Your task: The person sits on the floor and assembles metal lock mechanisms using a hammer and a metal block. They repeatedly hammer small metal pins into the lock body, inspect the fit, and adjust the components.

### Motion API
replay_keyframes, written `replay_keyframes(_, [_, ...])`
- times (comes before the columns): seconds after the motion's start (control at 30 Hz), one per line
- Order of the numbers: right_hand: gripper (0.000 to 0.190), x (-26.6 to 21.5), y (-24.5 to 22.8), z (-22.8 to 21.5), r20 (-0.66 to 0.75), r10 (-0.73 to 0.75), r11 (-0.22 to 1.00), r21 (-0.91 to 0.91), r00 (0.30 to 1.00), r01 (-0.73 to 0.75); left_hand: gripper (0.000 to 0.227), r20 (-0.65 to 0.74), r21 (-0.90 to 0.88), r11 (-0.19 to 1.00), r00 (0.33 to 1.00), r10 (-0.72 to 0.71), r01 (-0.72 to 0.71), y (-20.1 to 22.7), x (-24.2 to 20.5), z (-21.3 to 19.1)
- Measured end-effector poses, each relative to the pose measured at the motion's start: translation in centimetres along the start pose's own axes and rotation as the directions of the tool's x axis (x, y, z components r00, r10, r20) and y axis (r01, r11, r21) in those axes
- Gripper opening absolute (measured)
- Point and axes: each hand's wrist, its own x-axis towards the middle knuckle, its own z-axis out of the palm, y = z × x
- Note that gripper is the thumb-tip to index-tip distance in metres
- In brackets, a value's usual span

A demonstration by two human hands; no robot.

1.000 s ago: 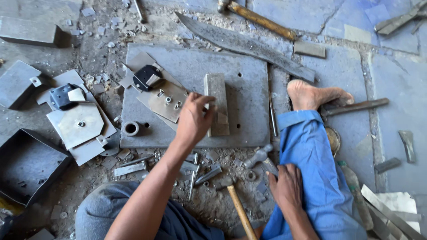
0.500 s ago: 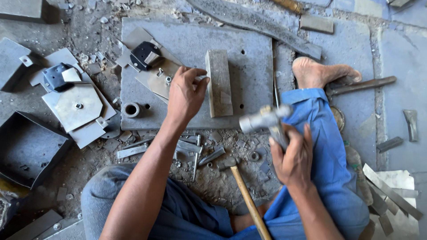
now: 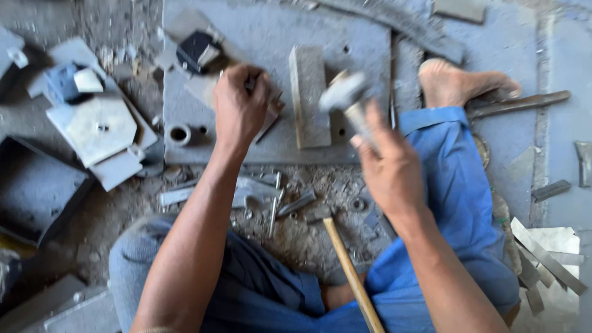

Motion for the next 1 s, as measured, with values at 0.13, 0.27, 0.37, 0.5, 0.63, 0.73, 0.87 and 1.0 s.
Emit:
replay_keyframes(0.13, [0.050,-0.4,-1.1,-0.1,-0.127,-0.055,0.998,-0.050,0.990,0.048,0.019,0.032,-0.078,0.993,0.996,-0.088,0.090,0.2,0.2,0.2])
replay_keyframes(0.27, [0.059,0.7,-0.8,0.8,0.143,0.132,0.986,-0.118,0.981,-0.116,0.021,0.092,-0.146,0.977,0.986,-0.142,0.155,2.0,0.0,0.1])
replay_keyframes(0.37, [0.059,-0.5,-0.5,0.5,0.029,0.056,0.998,-0.044,0.998,-0.055,0.021,0.167,-0.195,0.949,0.962,-0.218,0.249,2.0,-0.4,-0.2])
replay_keyframes(0.5, [0.059,-2.0,-0.6,1.6,-0.102,-0.035,0.993,-0.120,0.994,0.023,0.016,0.094,-0.134,0.979,0.986,-0.139,0.151,1.0,-0.6,0.7])
replay_keyframes(0.63, [0.065,-1.0,-0.1,1.0,0.122,0.217,0.974,-0.097,0.969,-0.206,0.010,0.106,0.074,0.964,0.963,0.248,-0.256,0.6,-0.5,2.6])
replay_keyframes(0.73, [0.064,-1.6,0.1,0.1,0.049,0.316,0.946,0.058,0.947,-0.319,0.023,0.239,-0.055,0.942,0.911,0.335,-0.332,0.7,-2.5,3.4])
replay_keyframes(0.87, [0.061,-3.8,0.8,-1.2,-0.124,0.228,0.966,0.155,0.966,-0.208,0.021,0.363,0.072,0.904,0.855,0.370,-0.421,1.9,-3.9,4.5])
replay_keyframes(1.0, [0.063,-5.6,1.9,-1.6,-0.101,0.362,0.921,0.194,0.926,-0.339,0.018,0.372,0.117,0.902,0.860,0.348,-0.416,1.9,-3.7,4.7])
